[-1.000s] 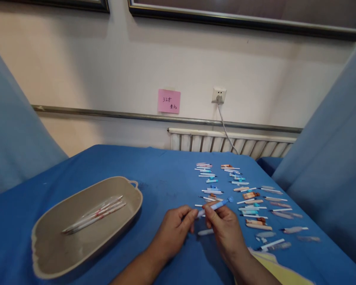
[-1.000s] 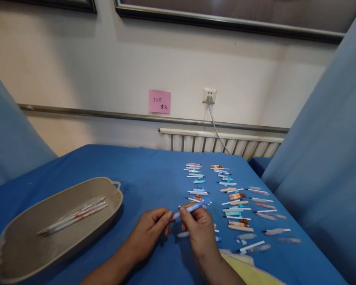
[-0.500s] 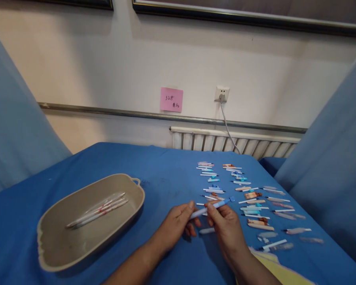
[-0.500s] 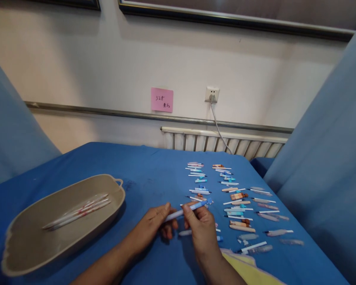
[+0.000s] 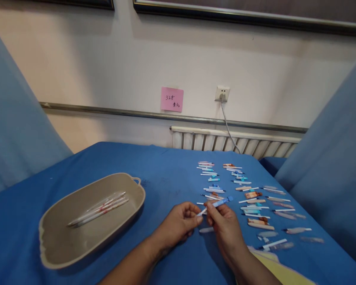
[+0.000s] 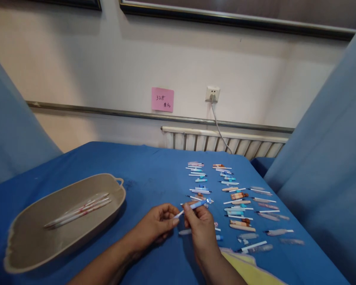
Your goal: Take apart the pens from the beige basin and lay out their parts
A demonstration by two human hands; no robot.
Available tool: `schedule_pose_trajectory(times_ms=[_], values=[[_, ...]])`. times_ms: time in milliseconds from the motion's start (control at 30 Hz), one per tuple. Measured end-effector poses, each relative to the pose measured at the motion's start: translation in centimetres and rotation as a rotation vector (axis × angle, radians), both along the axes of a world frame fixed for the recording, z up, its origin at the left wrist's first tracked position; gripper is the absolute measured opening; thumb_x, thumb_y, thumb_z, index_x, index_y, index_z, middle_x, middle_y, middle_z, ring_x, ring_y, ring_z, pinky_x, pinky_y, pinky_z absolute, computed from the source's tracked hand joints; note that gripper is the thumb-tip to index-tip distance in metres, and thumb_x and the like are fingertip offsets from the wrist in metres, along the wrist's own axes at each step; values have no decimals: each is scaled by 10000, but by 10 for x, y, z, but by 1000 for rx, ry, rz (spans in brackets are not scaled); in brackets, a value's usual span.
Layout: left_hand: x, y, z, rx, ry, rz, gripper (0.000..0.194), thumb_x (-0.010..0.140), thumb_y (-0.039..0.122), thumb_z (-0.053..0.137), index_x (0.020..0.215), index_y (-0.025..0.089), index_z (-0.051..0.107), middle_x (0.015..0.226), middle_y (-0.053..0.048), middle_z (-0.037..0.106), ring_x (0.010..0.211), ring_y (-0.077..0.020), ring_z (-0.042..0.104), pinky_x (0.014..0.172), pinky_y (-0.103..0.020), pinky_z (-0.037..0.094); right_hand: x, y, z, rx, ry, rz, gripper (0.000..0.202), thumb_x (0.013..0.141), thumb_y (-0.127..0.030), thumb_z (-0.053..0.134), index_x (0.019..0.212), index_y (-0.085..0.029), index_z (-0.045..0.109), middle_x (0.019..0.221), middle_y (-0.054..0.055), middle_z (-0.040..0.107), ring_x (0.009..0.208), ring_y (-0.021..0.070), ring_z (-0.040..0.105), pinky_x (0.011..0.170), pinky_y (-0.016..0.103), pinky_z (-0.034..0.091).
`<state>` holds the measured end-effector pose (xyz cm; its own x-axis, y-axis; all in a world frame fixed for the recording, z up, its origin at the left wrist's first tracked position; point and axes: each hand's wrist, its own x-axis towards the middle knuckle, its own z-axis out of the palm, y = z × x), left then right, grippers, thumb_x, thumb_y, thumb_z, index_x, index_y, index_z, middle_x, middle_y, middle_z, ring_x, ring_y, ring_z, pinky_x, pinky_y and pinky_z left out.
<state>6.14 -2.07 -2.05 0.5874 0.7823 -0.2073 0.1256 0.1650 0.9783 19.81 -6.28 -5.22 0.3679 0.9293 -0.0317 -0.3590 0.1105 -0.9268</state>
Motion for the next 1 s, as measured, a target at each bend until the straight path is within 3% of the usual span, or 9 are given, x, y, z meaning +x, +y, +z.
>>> schedule_pose_trajectory(times_ms=[100, 300, 400, 533, 667, 833, 1000], values=[[0, 1, -1, -5, 7, -2, 351, 682, 460, 689, 752, 138, 566, 512, 86, 430, 418, -38, 294, 413, -181, 202, 0, 1, 0, -8, 61, -12, 279, 698, -415, 727, 729, -152, 640, 527, -42, 493, 489, 88, 375, 489, 225, 290], [-7, 9, 5, 5, 10, 17, 366, 658, 480, 698, 734, 142, 579, 462, 95, 399, 415, -44, 273, 428, -194, 174, 3, 4, 7, 18, 205, -52, 271, 682, -401, 741, 784, -164, 658, 531, -45, 504, 484, 86, 374, 485, 216, 303], [-6, 9, 6, 8, 7, 19, 379, 672, 499, 684, 738, 145, 567, 462, 96, 397, 406, -42, 280, 422, -193, 174, 1, 2, 8, -37, 89, -21, 282, 672, -414, 740, 736, -151, 662, 482, -54, 469, 459, 81, 356, 455, 212, 276], [-4, 6, 4, 13, 7, -24, 384, 682, 512, 674, 706, 153, 542, 456, 98, 384, 396, -40, 279, 404, -191, 173, -3, -1, 8, -76, -91, 70, 321, 651, -429, 742, 774, -139, 680, 526, -36, 529, 453, 80, 370, 440, 209, 264], [-7, 8, 3, -18, 7, -101, 376, 701, 511, 660, 745, 154, 551, 506, 76, 454, 391, -41, 316, 391, -188, 194, 1, -1, 10, -73, -86, -38, 290, 670, -418, 726, 744, -147, 656, 501, -60, 465, 460, 76, 332, 448, 213, 254], [-15, 18, 5, -31, 31, -100, 342, 708, 468, 661, 786, 145, 578, 543, 58, 482, 410, -45, 329, 399, -188, 186, 16, 4, 13, -34, 3, -192, 275, 695, -422, 703, 699, -161, 618, 466, -75, 398, 454, 86, 321, 456, 229, 260], [-20, 24, 9, 121, 36, -23, 183, 665, 291, 678, 739, 134, 620, 637, 19, 546, 548, -72, 422, 520, -187, 296, 31, 7, 16, 35, 16, -350, 330, 694, -408, 700, 548, -193, 496, 444, -68, 405, 428, 92, 337, 451, 247, 281]])
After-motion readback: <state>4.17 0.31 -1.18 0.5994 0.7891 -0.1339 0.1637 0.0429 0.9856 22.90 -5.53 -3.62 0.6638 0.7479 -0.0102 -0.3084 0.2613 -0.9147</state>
